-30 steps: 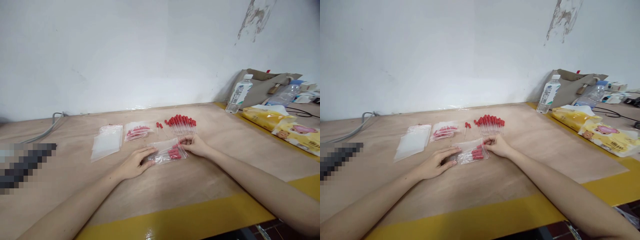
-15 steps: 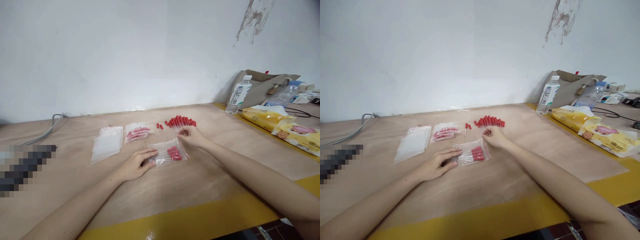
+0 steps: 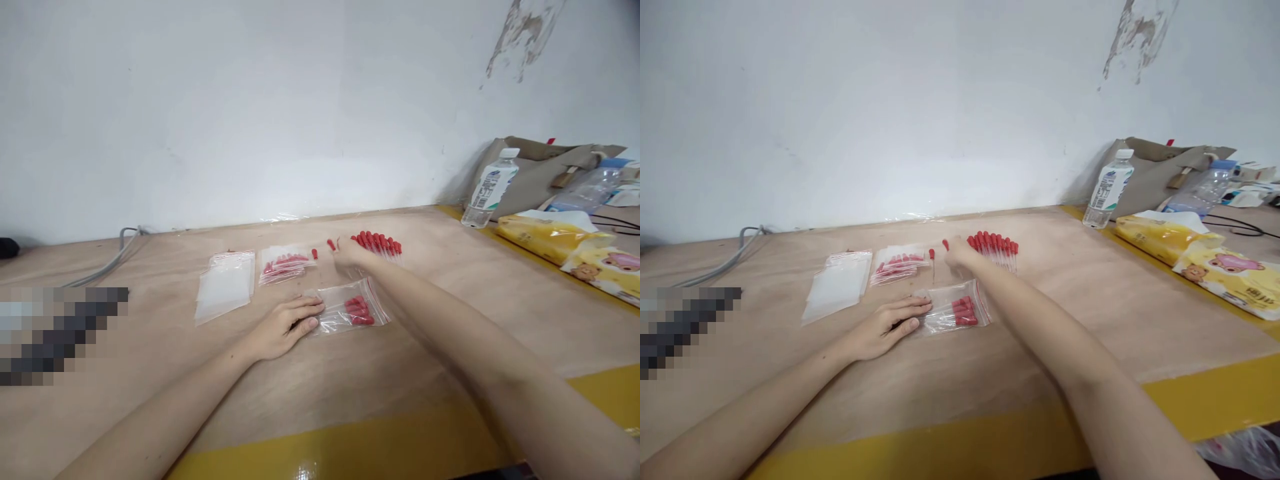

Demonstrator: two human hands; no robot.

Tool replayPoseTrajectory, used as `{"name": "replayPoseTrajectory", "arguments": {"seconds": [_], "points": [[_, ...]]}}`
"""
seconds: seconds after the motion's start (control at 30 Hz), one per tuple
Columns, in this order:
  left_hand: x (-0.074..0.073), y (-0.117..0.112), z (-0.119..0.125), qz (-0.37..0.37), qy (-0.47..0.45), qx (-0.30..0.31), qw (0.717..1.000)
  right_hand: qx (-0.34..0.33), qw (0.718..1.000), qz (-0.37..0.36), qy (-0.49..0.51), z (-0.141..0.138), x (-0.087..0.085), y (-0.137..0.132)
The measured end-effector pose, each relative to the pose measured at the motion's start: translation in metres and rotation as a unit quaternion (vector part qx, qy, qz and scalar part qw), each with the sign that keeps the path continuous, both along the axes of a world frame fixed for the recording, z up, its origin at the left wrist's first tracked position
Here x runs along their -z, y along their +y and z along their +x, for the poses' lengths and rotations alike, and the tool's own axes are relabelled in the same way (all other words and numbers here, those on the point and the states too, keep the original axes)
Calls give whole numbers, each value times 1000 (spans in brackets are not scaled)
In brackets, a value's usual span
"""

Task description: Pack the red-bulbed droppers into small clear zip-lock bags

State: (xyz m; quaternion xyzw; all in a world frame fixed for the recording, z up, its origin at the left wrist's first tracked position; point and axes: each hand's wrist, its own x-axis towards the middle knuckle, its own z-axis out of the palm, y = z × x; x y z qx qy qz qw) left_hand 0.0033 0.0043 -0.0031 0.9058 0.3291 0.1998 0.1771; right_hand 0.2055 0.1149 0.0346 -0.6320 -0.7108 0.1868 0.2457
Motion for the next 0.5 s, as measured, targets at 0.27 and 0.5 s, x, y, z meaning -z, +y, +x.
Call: {"name": "replayPoseTrajectory", "arguments": {"seconds": [0.27, 0.5], "points": [[3, 1, 0, 19, 4, -5, 1000, 35, 931, 108, 346, 92, 17, -52], [1, 0, 2, 18, 11, -11, 1000, 36, 868, 70, 490, 83, 56, -83]]}}
